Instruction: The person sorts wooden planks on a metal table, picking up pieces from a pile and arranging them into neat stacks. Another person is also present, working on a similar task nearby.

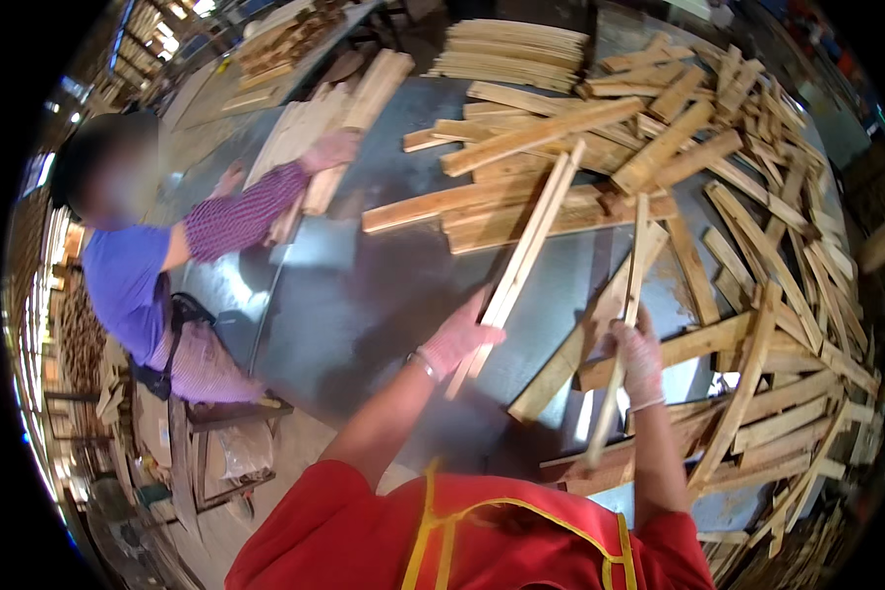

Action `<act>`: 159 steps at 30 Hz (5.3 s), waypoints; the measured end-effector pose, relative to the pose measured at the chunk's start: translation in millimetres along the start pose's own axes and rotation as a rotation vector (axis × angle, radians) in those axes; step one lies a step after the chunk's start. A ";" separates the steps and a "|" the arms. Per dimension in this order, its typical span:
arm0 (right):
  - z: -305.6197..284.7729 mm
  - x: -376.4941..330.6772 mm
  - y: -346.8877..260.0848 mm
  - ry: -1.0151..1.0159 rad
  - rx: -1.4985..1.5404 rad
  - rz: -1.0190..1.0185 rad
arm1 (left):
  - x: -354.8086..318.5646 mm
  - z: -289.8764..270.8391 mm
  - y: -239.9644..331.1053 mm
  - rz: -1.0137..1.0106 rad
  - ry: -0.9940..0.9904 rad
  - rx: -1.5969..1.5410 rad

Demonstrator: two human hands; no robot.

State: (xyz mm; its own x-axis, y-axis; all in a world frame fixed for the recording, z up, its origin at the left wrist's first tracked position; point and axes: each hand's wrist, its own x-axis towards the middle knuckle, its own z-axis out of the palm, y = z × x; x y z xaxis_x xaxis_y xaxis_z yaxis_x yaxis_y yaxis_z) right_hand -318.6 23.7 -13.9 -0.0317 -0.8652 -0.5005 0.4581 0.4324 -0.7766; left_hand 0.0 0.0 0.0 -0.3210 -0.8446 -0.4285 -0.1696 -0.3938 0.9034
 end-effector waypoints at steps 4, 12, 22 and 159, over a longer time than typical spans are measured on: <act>53.2 20.8 78.6 0.085 -0.274 -0.110 | -64.7 -38.8 -18.8 -0.050 -0.130 -0.106; 224.1 -39.8 175.6 -0.281 -1.089 0.172 | -147.9 -79.4 -78.3 -0.149 0.371 0.983; 105.3 -19.1 94.6 0.724 -1.677 -0.357 | -247.3 -212.4 -119.2 -0.134 0.659 0.903; 58.3 -114.8 89.2 0.639 -0.025 -0.311 | -201.8 -45.3 -95.7 -0.300 -0.322 -0.295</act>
State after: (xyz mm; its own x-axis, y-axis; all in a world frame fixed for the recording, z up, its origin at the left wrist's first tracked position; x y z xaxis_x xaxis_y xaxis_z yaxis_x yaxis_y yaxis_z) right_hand -222.3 146.8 -3.4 -0.6762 -0.6345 -0.3744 0.3228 0.2016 -0.9247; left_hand 123.2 191.7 0.8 -0.5761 -0.5431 -0.6109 -0.0435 -0.7259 0.6864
